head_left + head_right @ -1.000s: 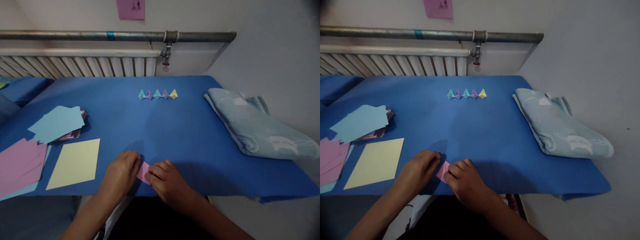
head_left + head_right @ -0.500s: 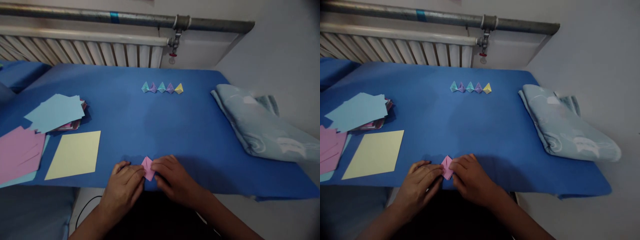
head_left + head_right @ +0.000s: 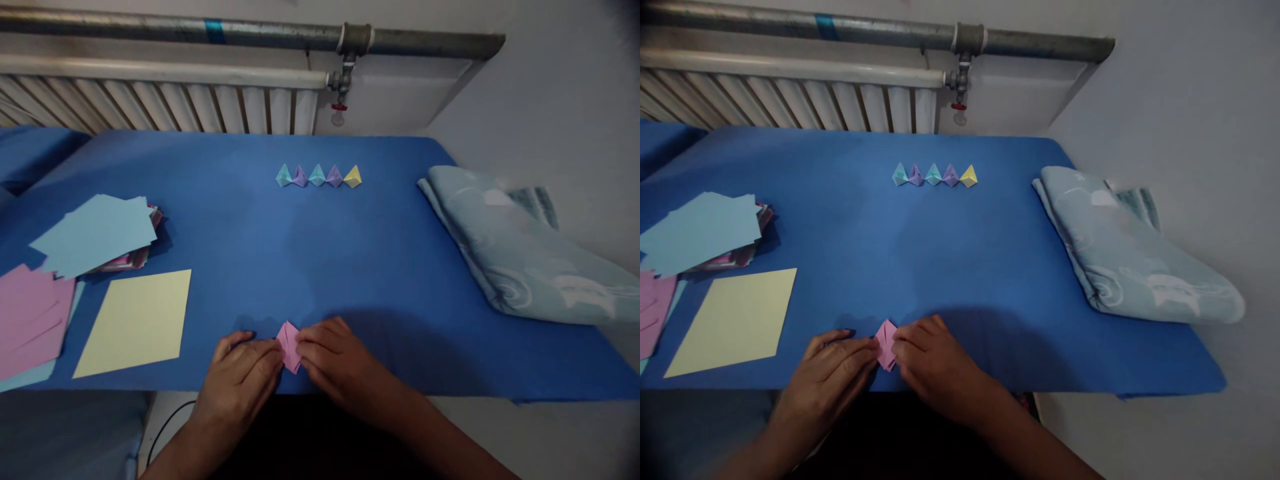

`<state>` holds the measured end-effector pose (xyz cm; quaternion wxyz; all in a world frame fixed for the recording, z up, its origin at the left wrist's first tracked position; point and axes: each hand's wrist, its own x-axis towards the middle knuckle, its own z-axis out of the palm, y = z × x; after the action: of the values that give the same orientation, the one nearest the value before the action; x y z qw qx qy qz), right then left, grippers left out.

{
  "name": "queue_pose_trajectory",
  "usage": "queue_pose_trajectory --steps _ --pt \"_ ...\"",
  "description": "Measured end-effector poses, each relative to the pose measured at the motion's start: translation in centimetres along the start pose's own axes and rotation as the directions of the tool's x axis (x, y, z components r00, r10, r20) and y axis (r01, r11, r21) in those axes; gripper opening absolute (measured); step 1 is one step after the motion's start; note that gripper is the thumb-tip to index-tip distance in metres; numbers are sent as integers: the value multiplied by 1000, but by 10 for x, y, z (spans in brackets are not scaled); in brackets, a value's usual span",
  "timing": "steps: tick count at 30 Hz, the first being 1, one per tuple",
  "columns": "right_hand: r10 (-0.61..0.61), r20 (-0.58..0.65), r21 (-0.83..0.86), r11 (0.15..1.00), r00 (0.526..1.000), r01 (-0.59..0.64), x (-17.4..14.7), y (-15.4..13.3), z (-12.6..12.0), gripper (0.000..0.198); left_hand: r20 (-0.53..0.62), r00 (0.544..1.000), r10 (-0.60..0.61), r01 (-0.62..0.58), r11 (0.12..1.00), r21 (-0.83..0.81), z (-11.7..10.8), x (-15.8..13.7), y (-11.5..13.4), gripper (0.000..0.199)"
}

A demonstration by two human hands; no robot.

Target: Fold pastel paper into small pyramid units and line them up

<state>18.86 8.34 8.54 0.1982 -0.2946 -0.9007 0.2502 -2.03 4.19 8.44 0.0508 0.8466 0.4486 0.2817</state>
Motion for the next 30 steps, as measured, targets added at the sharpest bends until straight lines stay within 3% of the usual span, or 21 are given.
queue_pose_trajectory --steps 23,30 --pt "58 -20 -42 997 998 -59 1 -1 7 18 -29 998 -53 53 999 -9 12 -6 -2 18" --pt "121 -124 -68 989 985 -131 0 -4 6 18 -31 996 -82 82 997 -1 14 -5 -3 15"
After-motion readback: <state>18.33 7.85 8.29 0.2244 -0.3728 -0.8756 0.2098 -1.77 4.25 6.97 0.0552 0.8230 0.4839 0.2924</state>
